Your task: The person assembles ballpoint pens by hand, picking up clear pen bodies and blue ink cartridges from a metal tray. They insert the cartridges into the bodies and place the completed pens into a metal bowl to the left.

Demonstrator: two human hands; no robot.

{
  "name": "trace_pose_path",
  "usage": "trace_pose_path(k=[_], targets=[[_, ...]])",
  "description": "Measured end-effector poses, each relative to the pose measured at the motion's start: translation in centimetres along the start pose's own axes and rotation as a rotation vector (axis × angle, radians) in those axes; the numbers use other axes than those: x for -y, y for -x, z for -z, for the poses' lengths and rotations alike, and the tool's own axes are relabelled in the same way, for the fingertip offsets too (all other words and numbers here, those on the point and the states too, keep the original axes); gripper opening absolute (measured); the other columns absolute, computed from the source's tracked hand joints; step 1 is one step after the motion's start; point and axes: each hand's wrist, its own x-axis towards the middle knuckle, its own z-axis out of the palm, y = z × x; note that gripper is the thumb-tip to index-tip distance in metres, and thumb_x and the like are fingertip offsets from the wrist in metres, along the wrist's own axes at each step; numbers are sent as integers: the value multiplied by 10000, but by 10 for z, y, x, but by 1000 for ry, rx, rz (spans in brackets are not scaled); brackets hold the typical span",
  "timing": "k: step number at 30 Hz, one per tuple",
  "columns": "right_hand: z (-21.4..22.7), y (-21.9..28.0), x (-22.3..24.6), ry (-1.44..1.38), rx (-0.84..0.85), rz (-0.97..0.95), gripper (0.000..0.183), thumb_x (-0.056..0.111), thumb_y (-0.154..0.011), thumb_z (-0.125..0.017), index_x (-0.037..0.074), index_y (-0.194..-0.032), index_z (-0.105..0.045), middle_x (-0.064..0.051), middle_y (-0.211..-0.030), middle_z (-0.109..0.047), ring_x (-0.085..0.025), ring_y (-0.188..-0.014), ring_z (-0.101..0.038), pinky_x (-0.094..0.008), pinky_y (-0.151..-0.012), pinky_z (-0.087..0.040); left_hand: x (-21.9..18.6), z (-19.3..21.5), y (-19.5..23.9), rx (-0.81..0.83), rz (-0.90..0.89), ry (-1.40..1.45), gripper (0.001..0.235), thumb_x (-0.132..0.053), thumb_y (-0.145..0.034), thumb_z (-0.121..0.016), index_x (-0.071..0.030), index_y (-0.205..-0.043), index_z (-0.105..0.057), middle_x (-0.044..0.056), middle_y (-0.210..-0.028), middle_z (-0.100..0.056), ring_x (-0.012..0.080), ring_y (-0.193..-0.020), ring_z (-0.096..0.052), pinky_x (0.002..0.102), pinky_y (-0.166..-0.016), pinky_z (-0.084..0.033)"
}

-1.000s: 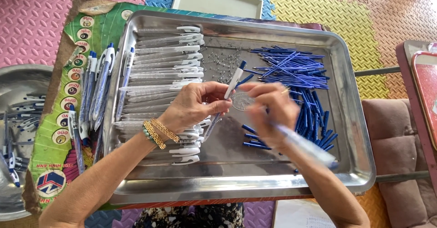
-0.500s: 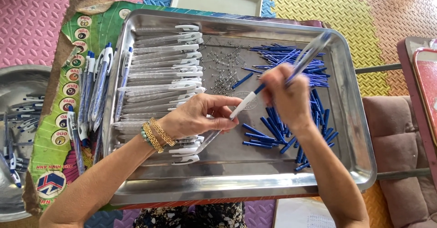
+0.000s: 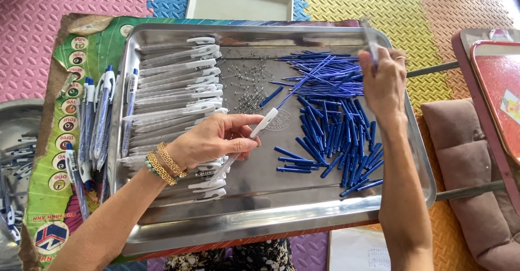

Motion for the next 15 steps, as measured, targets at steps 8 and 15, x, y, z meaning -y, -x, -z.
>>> trace_pose_path(k=[8, 15], targets=[[-59, 61, 98, -855, 528, -218, 486, 333, -1139, -585, -16, -1472, -642, -106, -928, -742, -133, -682, -707, -253, -624, -634, -8, -4, 3, -40, -6, 46, 656, -88, -933, -835, -104, -1564, -656, 132, -1071, -778, 158, -850, -760, 362, -784, -735], [-62, 34, 55, -907, 174, -205, 274, 282, -1161, -644, 27, -1137, -740, -121, -805, -719, -188, -588, -722, -296, -563, -644, -59, 14, 16, -216, 6, -708, 417, -100, -998, -777, -228, -1396, -784, 77, -1012, -845, 184, -849, -812, 320, -758, -705]])
